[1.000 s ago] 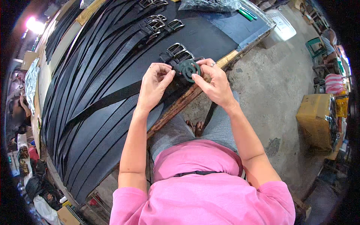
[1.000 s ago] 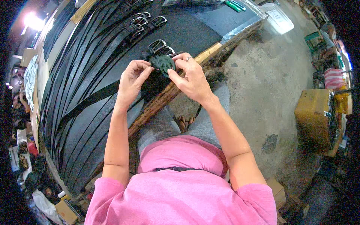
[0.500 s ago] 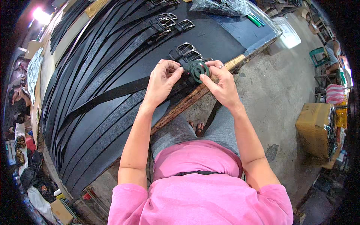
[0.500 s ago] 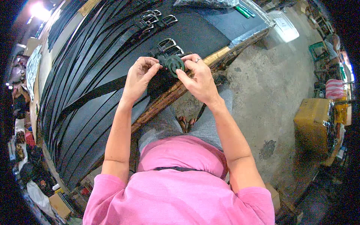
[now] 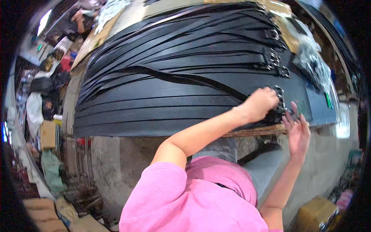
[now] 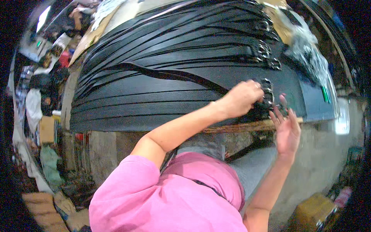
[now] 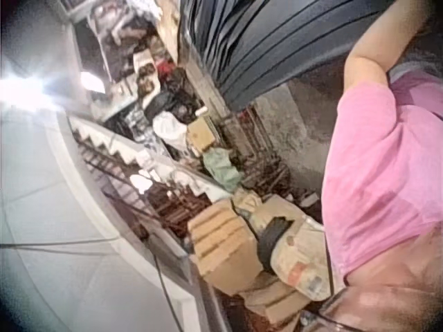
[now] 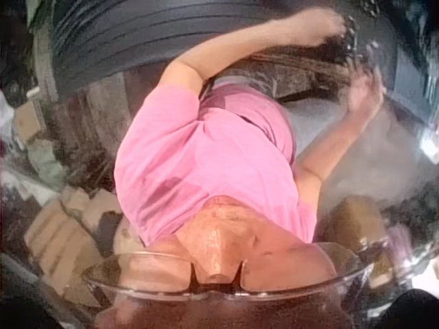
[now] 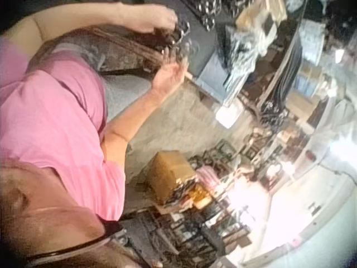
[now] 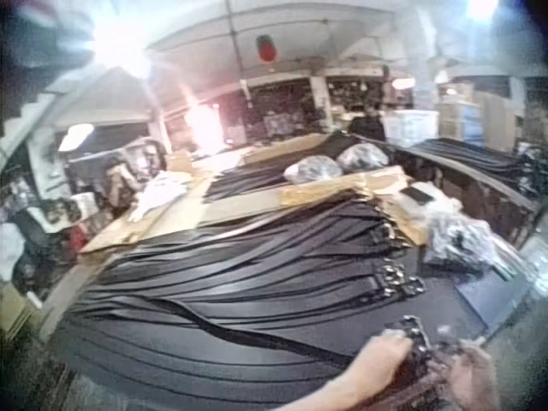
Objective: Attaching hardware and buckles to leather belts at a workshop table.
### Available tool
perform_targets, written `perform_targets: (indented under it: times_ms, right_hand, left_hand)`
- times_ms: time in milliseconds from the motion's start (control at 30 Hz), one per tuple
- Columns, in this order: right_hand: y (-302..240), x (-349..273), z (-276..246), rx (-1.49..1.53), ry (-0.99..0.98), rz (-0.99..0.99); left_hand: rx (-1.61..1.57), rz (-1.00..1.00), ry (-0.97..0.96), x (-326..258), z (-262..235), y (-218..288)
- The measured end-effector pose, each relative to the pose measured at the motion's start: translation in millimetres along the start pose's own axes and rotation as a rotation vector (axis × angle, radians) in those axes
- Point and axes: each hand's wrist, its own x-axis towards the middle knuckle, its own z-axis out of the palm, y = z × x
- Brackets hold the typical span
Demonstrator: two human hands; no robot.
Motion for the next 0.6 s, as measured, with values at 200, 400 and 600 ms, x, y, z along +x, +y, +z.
perform_targets:
  times_ms: [200, 400, 600]
  right_hand:
    - [-32.3, 26.9, -18.1, 0.106, -0.304, 0.053]
    - [-121.8, 53.7, -53.6, 0.107, -0.535, -0.187]
    - [-228.9, 62.8, -161.3, 0.048, -0.258, -0.409]
  left_hand:
    - [0.085, -0.008, 0.285, -20.1, -26.6, 7.3]
    - [0.555, -0.320, 0.289, -100.1, -133.0, -86.9]
    - [1.118, -0.655, 0.499, -210.5, -331.8, -130.4]
